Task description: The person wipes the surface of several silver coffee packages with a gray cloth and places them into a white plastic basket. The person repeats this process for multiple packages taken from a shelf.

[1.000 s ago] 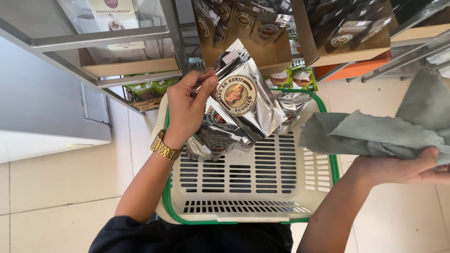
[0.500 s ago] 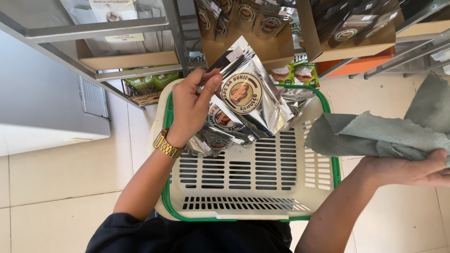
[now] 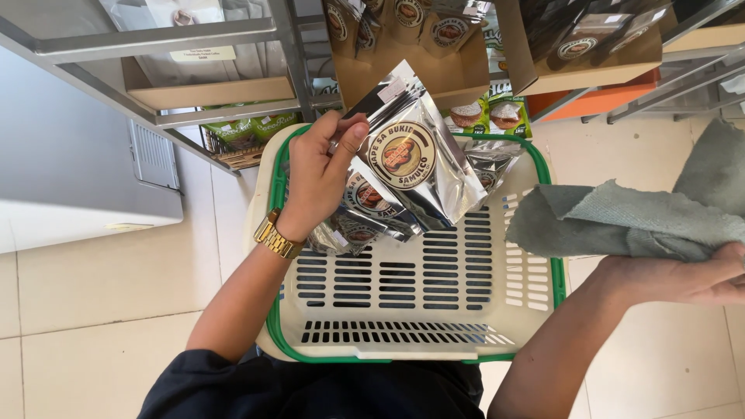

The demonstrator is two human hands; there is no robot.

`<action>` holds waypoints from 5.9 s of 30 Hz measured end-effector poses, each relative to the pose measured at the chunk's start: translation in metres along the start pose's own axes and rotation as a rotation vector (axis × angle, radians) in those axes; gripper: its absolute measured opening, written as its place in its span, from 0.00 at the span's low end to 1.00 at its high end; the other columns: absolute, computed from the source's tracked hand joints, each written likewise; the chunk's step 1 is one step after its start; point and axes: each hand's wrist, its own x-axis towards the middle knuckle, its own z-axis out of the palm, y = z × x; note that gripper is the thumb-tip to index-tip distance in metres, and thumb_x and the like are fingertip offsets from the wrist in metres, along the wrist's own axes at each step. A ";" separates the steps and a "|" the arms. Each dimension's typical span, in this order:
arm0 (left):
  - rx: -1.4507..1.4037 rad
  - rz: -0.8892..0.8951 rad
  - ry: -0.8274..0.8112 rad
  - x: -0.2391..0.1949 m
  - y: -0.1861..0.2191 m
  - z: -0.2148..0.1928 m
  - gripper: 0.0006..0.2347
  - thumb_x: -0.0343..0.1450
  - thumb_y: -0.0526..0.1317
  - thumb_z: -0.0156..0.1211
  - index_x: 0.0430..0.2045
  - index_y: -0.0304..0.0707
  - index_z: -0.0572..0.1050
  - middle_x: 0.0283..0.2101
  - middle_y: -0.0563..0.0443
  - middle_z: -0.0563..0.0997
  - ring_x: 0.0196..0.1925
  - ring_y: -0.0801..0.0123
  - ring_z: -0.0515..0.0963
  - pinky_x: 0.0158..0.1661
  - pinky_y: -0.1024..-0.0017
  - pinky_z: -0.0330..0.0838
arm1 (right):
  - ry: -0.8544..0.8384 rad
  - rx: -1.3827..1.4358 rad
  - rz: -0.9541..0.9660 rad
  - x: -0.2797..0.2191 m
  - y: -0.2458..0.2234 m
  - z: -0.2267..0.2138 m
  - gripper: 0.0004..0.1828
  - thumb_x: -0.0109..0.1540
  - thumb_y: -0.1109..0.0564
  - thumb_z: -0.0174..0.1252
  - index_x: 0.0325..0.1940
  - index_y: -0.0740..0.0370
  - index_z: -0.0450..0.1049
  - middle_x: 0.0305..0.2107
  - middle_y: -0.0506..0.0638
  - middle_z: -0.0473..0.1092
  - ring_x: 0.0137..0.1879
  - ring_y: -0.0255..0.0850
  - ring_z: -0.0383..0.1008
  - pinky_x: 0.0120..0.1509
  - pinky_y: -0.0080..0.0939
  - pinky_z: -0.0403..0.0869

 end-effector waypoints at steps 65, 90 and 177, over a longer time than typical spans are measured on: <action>-0.081 0.124 -0.399 -0.032 0.021 0.035 0.08 0.76 0.42 0.61 0.38 0.35 0.80 0.26 0.44 0.80 0.24 0.60 0.78 0.28 0.69 0.71 | -1.151 -0.037 1.033 -0.078 -0.081 0.108 0.50 0.44 0.64 0.75 0.70 0.62 0.63 0.54 0.51 0.72 0.59 0.36 0.73 0.62 0.38 0.73; 0.011 0.076 -0.140 -0.024 0.025 0.024 0.13 0.75 0.43 0.62 0.28 0.30 0.73 0.40 0.44 0.86 0.35 0.55 0.86 0.32 0.67 0.79 | -1.140 -0.063 1.039 -0.067 -0.066 0.089 0.59 0.37 0.71 0.75 0.72 0.68 0.61 0.54 0.51 0.71 0.62 0.41 0.72 0.67 0.41 0.70; -1.367 -0.609 0.138 -0.050 -0.137 0.104 0.18 0.80 0.54 0.51 0.26 0.42 0.74 0.20 0.53 0.75 0.17 0.69 0.75 0.19 0.71 0.69 | -1.334 -0.141 -0.403 -0.206 -0.167 0.149 0.44 0.62 0.26 0.55 0.70 0.60 0.64 0.71 0.62 0.54 0.76 0.65 0.53 0.76 0.75 0.51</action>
